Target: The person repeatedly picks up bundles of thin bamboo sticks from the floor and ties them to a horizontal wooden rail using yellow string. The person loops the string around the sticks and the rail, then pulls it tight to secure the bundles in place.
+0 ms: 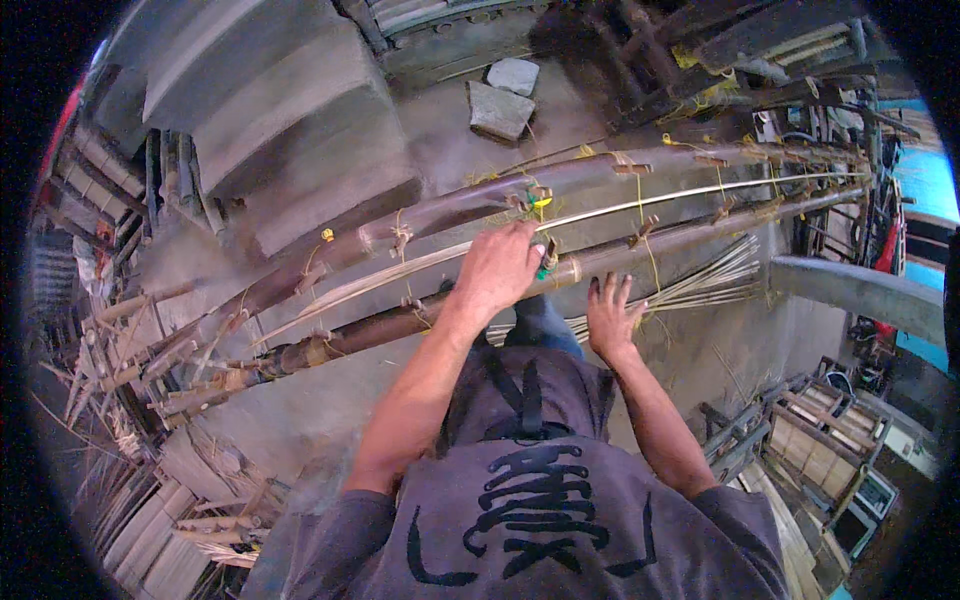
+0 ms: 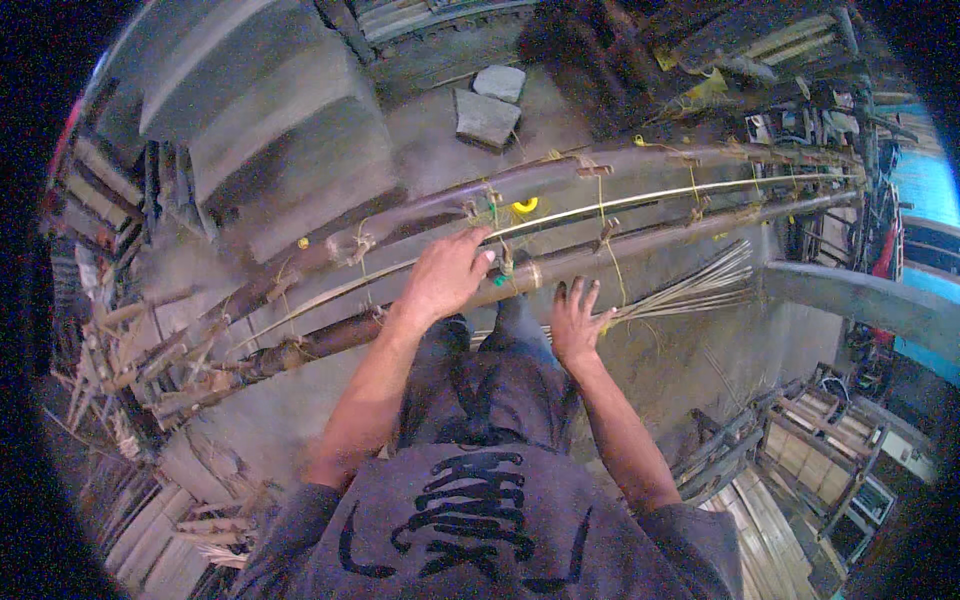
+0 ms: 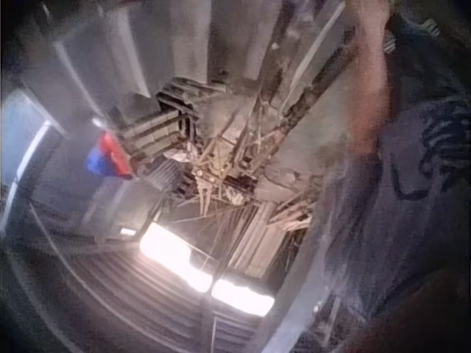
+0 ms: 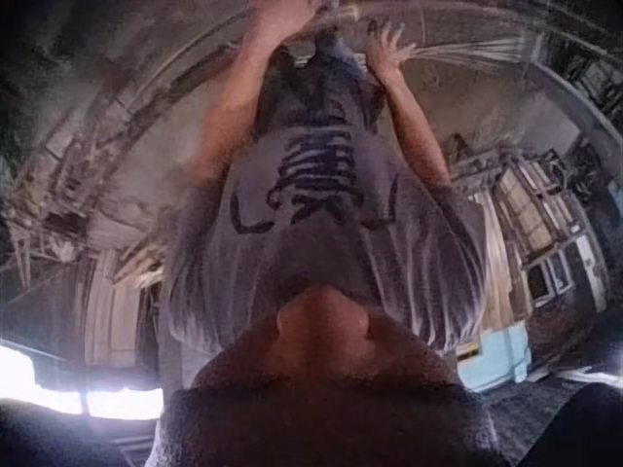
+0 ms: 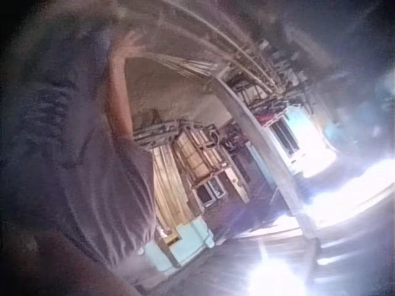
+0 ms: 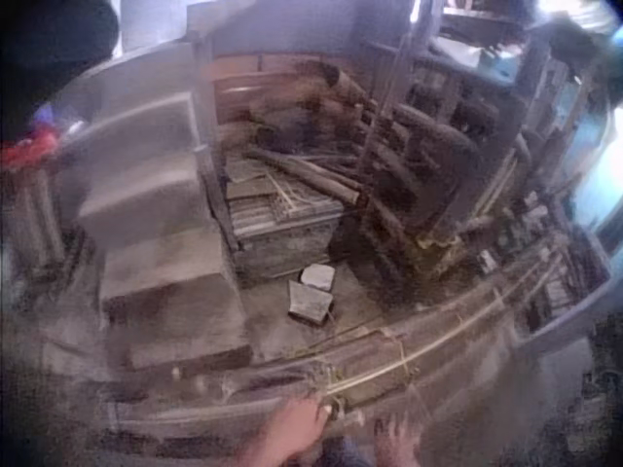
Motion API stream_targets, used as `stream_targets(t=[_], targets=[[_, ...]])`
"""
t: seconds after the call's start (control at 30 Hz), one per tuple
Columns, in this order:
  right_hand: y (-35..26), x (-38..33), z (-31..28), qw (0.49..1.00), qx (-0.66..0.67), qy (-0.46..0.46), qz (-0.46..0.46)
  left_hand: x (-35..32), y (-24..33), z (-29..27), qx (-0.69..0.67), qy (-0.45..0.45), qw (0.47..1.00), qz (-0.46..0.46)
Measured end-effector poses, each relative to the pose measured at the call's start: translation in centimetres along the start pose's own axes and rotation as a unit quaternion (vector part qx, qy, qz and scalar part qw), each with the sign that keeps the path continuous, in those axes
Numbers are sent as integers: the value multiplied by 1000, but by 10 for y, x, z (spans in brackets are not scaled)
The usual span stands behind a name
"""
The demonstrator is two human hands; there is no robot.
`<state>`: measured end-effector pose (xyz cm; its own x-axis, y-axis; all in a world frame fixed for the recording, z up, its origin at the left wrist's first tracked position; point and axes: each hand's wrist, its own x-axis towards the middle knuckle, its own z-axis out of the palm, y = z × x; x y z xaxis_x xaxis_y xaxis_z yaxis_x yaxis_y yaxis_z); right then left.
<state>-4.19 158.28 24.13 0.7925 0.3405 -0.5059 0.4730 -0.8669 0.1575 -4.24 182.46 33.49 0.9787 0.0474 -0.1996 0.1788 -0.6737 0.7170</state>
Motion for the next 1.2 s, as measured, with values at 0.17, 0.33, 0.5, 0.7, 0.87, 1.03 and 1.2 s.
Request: stream_targets(t=[0.17, 0.33, 0.5, 0.7, 0.87, 1.03, 1.2], targets=[[-19, 24, -21, 991, 11, -106, -85, 4, 9, -8, -22, -24, 999, -25], [8, -6, -59, 768, 533, -133, -330, 9, 1, 5, -2, -25, 999, -27], [15, -42, -280, 884, 251, 76, -387, 10, -13, 31, 32, 87, 996, 13], [-89, 143, -312, 840, 203, 166, -475, 19, -15, 45, 57, 192, 979, -29], [-58, 193, -162, 906, 298, 151, -258, 21, 9, 30, 55, 118, 990, -58], [-44, 79, -171, 799, 417, 94, -423, 13, -16, 44, 102, 131, 983, -85], [-53, 25, -71, 801, 282, -4, -528, 21, 14, 20, -60, 109, 985, -120]])
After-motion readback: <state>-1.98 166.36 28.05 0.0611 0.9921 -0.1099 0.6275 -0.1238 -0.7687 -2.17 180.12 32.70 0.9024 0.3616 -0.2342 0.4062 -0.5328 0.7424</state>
